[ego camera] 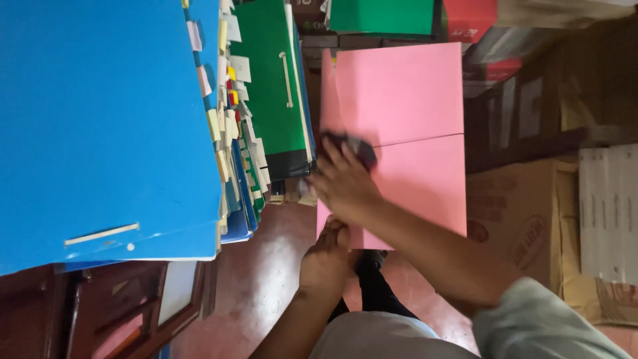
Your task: Cleaning folders with a cloth and placing them on a shelf.
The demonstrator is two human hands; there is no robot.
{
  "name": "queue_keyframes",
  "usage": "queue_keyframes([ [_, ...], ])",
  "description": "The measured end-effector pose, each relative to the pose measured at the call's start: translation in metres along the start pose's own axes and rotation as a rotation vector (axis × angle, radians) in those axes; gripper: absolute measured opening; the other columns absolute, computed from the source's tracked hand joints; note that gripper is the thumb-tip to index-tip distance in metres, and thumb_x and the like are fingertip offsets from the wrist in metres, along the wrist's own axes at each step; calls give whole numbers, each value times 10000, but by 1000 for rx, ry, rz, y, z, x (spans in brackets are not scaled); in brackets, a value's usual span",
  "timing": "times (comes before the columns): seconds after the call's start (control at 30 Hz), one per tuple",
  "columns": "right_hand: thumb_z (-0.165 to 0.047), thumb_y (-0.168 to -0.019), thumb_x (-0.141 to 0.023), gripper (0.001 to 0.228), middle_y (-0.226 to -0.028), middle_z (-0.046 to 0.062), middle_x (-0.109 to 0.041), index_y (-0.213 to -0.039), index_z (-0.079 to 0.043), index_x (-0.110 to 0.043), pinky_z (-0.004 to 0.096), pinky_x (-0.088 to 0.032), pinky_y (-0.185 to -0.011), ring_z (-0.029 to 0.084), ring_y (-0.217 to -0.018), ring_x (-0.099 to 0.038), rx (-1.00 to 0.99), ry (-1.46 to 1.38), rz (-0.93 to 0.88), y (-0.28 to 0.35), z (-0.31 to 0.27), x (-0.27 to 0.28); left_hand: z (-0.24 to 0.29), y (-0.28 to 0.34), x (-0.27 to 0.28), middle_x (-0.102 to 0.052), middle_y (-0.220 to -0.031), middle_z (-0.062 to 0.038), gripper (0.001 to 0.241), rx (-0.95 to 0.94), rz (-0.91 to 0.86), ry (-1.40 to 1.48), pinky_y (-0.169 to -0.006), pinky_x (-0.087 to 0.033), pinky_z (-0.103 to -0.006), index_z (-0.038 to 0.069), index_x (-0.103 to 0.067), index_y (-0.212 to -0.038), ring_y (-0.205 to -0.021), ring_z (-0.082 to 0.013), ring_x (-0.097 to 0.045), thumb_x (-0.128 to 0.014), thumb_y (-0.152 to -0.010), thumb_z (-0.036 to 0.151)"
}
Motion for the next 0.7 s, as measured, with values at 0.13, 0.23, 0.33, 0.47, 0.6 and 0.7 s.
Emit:
queue_keyframes([
  [0.13,-403,-1006,-513,577,-1654,121,-356,-1527,-155,-497,534,-153,-1231,372,-1564,-171,-28,-32,258,96,-7,-4,2,-8,33,-689,-1231,-116,396,-43,192,71,-648,-571,-242,58,-594,-1052,-1019,-183,-735,-787,-763,249],
  [0.23,-360,-944,-626,530,-1598,38,-453,-1456,-235,-574,511,-314,-1197,318,-1529,-331,-166,3,336,151,-1,11,-5,-6,14,-660,-1276,-99,525,-43,60,29,-644,-587,-290,84,-554,-1198,-971,-196,-732,-777,-731,167],
  [0.33,-406,-924,-583,504,-1604,-5,-475,-1426,-371,-601,520,-283,-1197,356,-1509,-361,-274,120,423,182,15,14,-9,-3,-10,-692,-1346,-1,368,-70,283,-181,-794,-553,-166,207,-650,-1141,-1146,-87,-695,-670,-829,403],
  [0.47,-428,-965,-504,546,-1596,112,-462,-1502,-336,-535,623,-442,-1065,503,-1433,-399,-543,240,256,169,66,5,-9,-1,-14,-683,-1366,-41,495,-93,222,-191,-856,-563,-199,182,-651,-1161,-1166,-116,-689,-763,-735,407],
  [0.6,-451,-1078,-332,590,-1686,119,-343,-1623,-230,-378,536,-82,-1294,407,-1596,-109,-764,82,30,151,149,-12,-8,-4,-15,-680,-1368,-89,531,-104,206,-188,-881,-562,-214,141,-643,-1168,-1155,-150,-701,-791,-725,395],
  [0.7,-482,-1066,-335,661,-1726,182,-47,-1662,-231,-204,530,-53,-1292,485,-1554,-16,-957,-204,-5,143,124,13,-7,-4,-11,-690,-1352,-90,514,-97,238,-166,-857,-575,-237,135,-650,-1159,-1133,-165,-715,-804,-721,356],
])
Point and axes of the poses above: each hand's wrist, its own y-axis away from the middle knuckle, its own x-axis out of the back of the hand, z = x × y, the point moved 4 cm from there along -y, towards the middle knuckle
